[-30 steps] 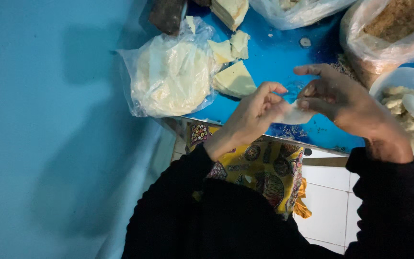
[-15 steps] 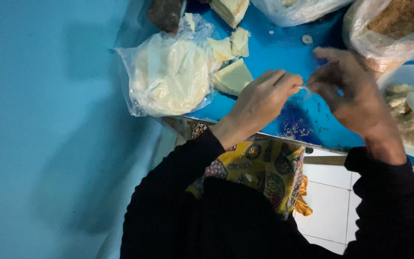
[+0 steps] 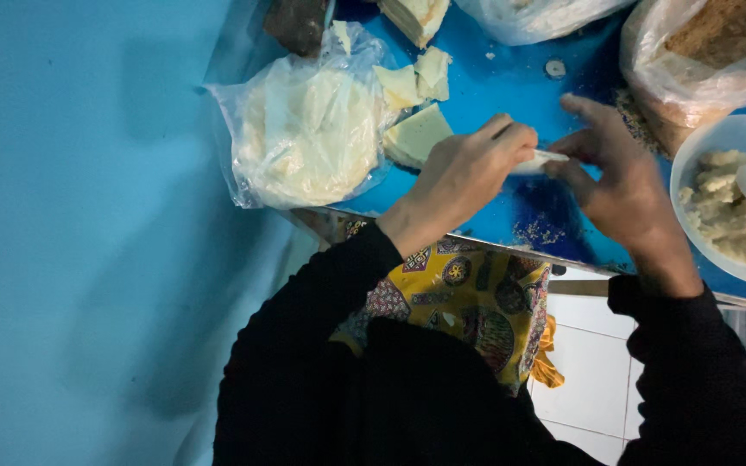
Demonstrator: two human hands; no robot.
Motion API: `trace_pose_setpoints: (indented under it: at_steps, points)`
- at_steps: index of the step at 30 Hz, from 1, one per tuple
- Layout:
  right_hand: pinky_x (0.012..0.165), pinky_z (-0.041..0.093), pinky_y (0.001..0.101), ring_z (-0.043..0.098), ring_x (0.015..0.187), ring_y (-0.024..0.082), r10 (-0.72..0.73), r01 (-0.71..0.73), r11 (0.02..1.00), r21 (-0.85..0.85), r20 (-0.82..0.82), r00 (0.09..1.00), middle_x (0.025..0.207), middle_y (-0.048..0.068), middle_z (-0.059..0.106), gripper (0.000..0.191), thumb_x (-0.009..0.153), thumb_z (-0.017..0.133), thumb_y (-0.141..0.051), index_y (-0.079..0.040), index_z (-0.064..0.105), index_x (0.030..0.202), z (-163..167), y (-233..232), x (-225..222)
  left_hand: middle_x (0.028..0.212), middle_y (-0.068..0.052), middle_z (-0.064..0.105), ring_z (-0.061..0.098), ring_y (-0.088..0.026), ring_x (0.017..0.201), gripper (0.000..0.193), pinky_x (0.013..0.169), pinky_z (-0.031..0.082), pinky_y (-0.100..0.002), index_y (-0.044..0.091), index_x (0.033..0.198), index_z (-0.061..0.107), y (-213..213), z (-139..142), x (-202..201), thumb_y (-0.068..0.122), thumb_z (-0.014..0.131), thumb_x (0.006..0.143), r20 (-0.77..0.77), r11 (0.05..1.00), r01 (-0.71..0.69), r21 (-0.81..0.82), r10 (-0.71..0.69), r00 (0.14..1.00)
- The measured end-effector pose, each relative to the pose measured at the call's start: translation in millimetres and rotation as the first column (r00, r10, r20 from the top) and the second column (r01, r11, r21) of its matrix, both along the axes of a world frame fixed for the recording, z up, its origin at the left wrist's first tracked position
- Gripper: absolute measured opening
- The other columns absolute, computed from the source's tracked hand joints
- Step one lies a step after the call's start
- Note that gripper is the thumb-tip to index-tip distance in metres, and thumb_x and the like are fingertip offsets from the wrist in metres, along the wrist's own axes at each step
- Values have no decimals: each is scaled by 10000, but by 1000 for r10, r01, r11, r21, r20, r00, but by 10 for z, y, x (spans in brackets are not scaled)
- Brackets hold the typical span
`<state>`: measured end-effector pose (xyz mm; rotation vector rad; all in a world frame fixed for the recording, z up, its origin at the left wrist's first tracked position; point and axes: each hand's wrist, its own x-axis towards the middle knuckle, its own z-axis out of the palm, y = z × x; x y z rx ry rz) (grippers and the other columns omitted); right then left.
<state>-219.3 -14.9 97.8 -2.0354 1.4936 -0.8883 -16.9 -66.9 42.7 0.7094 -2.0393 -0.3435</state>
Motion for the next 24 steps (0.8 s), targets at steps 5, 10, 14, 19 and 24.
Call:
trace_pose_setpoints:
  at_steps: [5, 10, 14, 19, 24]
  points:
    - [933, 568, 389, 724, 1142, 292, 2, -52, 961, -273, -181, 983, 1176, 176, 727, 589, 1013, 670, 79, -40, 456, 1548, 42, 53, 14, 1011, -27, 628, 681, -181, 773, 85, 639, 571, -296, 84, 1098, 608, 101, -76, -35, 153, 638, 1058, -49, 998, 55, -7, -55, 997]
    - [844, 570, 469, 715, 981, 348, 32, -153, 960, -236, -450, 892, 1069, 141, 762, 581, 892, 699, 57, -44, 514, 1434, 71, 180, 141, 1015, -13, 658, 638, -238, 1023, 38, 898, 486, -416, 101, 983, 699, 425, -279, 126, 136, 686, 974, 111, 998, -19, -53, 25, 993]
    - [821, 584, 444, 727, 1037, 335, -1, -103, 967, -232, -408, 913, 1154, 157, 739, 544, 965, 669, 50, -42, 496, 1473, 214, 141, 187, 1056, -20, 676, 554, -234, 1219, 51, 1116, 350, -503, 114, 939, 712, 468, -361, 149, 157, 696, 960, 95, 991, -55, -119, 66, 993]
    - [813, 589, 423, 731, 1061, 340, 174, -252, 939, -236, -307, 936, 1214, 168, 727, 512, 1026, 658, 21, -32, 480, 1504, 185, -395, 365, 1050, -2, 676, 551, -202, 1217, 55, 1129, 339, -505, 141, 1002, 738, 460, -376, 161, 165, 698, 971, 118, 996, -22, -92, 33, 992]
    - [834, 600, 432, 732, 1069, 353, 302, -421, 834, -357, -344, 889, 1222, 152, 737, 508, 1016, 657, 35, -50, 490, 1489, -146, -1101, 675, 1062, -8, 678, 552, -202, 1201, 168, 1120, 335, -488, 112, 1050, 736, 463, -350, 204, 260, 716, 972, 89, 999, 26, -26, -24, 996]
